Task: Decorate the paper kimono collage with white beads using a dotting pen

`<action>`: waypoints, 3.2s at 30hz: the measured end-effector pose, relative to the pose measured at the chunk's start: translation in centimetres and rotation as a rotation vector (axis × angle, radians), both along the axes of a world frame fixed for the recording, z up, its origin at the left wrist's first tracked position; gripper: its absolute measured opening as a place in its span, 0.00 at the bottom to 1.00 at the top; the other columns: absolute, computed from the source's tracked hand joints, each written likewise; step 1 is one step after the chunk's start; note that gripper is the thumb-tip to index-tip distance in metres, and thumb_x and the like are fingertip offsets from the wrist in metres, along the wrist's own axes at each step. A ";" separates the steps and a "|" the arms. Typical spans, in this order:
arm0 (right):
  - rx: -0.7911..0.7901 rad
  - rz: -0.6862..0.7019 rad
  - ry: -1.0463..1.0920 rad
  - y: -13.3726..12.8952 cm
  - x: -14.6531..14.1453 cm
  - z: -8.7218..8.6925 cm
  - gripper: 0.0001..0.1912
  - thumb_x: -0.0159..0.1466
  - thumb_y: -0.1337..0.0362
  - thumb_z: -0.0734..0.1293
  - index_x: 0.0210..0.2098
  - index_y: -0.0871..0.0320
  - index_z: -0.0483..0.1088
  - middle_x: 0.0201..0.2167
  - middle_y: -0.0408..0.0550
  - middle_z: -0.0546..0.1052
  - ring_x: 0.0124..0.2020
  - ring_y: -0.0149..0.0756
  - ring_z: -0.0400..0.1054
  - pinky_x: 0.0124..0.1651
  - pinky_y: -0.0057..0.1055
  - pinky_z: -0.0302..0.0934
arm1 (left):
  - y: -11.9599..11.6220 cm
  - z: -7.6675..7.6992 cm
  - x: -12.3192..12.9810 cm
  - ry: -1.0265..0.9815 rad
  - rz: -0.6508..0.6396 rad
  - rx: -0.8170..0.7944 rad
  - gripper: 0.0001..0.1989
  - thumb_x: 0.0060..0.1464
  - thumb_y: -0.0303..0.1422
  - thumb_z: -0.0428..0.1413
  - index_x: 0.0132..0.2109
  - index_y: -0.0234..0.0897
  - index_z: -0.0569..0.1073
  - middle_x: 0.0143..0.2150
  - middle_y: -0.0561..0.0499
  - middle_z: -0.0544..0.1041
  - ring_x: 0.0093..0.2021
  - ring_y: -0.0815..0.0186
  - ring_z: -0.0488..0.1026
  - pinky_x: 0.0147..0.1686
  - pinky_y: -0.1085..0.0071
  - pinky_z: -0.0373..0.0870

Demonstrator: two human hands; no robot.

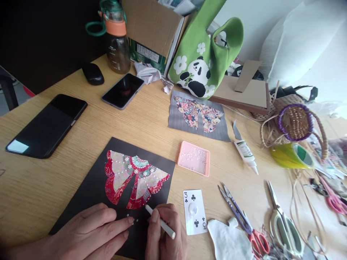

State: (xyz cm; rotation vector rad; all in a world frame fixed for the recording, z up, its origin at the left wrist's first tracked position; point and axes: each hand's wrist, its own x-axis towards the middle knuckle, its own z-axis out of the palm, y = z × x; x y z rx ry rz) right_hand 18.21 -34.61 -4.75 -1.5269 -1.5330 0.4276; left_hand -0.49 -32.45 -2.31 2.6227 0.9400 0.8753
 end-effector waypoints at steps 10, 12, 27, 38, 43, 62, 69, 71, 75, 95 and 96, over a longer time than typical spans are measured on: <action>0.162 -0.081 0.260 -0.7 0.2 0.7 0.09 0.70 0.73 0.60 0.33 0.57 0.67 0.24 0.40 0.73 0.23 0.26 0.69 0.28 0.27 0.62 | 1.3 1.6 -1.4 -0.027 -0.081 -0.029 0.15 0.62 0.19 0.47 0.45 0.31 0.78 0.45 0.48 0.82 0.43 0.62 0.74 0.48 0.65 0.74; 0.165 -0.075 0.274 -0.8 0.7 0.8 0.10 0.70 0.72 0.60 0.33 0.57 0.67 0.23 0.39 0.73 0.23 0.26 0.69 0.28 0.28 0.62 | 1.3 1.4 -1.6 -0.098 -0.048 -0.027 0.15 0.59 0.17 0.48 0.45 0.30 0.78 0.45 0.47 0.82 0.45 0.62 0.74 0.48 0.65 0.74; 0.135 -0.140 0.182 -0.8 1.7 1.2 0.09 0.70 0.66 0.63 0.32 0.56 0.68 0.22 0.39 0.72 0.22 0.27 0.70 0.28 0.26 0.65 | 1.6 -0.2 -0.6 -0.280 -0.017 -0.084 0.19 0.57 0.14 0.47 0.45 0.35 0.77 0.41 0.49 0.81 0.43 0.64 0.71 0.45 0.63 0.76; -0.118 -0.051 0.174 -1.2 1.0 -0.6 0.12 0.71 0.59 0.62 0.32 0.56 0.67 0.27 0.42 0.72 0.23 0.28 0.67 0.22 0.23 0.62 | 0.8 -1.7 -0.3 0.001 -0.053 -0.100 0.21 0.56 0.19 0.48 0.54 0.32 0.75 0.51 0.43 0.77 0.51 0.57 0.67 0.53 0.55 0.74; -0.148 -0.063 0.182 -0.9 1.1 -0.6 0.13 0.71 0.59 0.62 0.30 0.56 0.67 0.25 0.41 0.72 0.22 0.28 0.67 0.24 0.23 0.64 | 0.8 -0.9 -0.1 0.155 -0.034 0.068 0.19 0.59 0.22 0.50 0.56 0.28 0.74 0.51 0.43 0.78 0.53 0.55 0.68 0.55 0.56 0.70; -0.123 -0.025 0.110 -0.1 1.4 0.5 0.11 0.70 0.68 0.60 0.30 0.55 0.64 0.21 0.38 0.69 0.19 0.25 0.66 0.22 0.21 0.61 | 1.9 -1.2 0.1 0.317 -0.186 0.110 0.18 0.66 0.24 0.45 0.54 0.29 0.76 0.52 0.45 0.79 0.54 0.57 0.69 0.55 0.59 0.69; -0.117 -0.010 0.108 0.1 1.5 0.7 0.10 0.70 0.70 0.60 0.31 0.54 0.64 0.21 0.37 0.69 0.19 0.25 0.65 0.21 0.21 0.60 | 2.0 -1.2 0.3 0.267 -0.182 0.091 0.18 0.67 0.24 0.44 0.52 0.27 0.76 0.50 0.45 0.79 0.53 0.57 0.70 0.56 0.59 0.67; -0.116 -0.008 0.112 0.1 1.5 0.7 0.10 0.70 0.70 0.60 0.31 0.54 0.63 0.22 0.38 0.69 0.19 0.25 0.65 0.22 0.21 0.60 | 2.1 -1.3 0.3 0.263 -0.181 0.076 0.18 0.67 0.23 0.44 0.53 0.27 0.76 0.50 0.45 0.79 0.53 0.57 0.70 0.55 0.60 0.68; -0.134 0.004 0.111 -0.1 1.5 0.6 0.11 0.70 0.69 0.60 0.30 0.54 0.63 0.23 0.39 0.69 0.20 0.25 0.65 0.22 0.22 0.60 | 2.2 -1.3 0.4 0.259 -0.191 0.074 0.18 0.66 0.23 0.44 0.54 0.26 0.75 0.51 0.44 0.79 0.53 0.57 0.69 0.55 0.60 0.68; -0.133 -0.011 0.103 0.0 1.5 0.7 0.11 0.70 0.69 0.59 0.30 0.54 0.63 0.22 0.37 0.68 0.20 0.24 0.65 0.22 0.20 0.60 | 2.2 -1.2 0.5 0.344 -0.208 0.135 0.19 0.68 0.25 0.42 0.54 0.28 0.76 0.52 0.45 0.78 0.54 0.55 0.68 0.55 0.59 0.64; -0.131 -0.010 0.105 0.0 1.5 0.6 0.11 0.70 0.69 0.59 0.31 0.54 0.63 0.22 0.37 0.68 0.20 0.24 0.65 0.23 0.20 0.60 | 2.2 -1.2 0.5 0.340 -0.205 0.137 0.19 0.68 0.25 0.42 0.54 0.28 0.76 0.52 0.45 0.78 0.53 0.55 0.68 0.55 0.59 0.64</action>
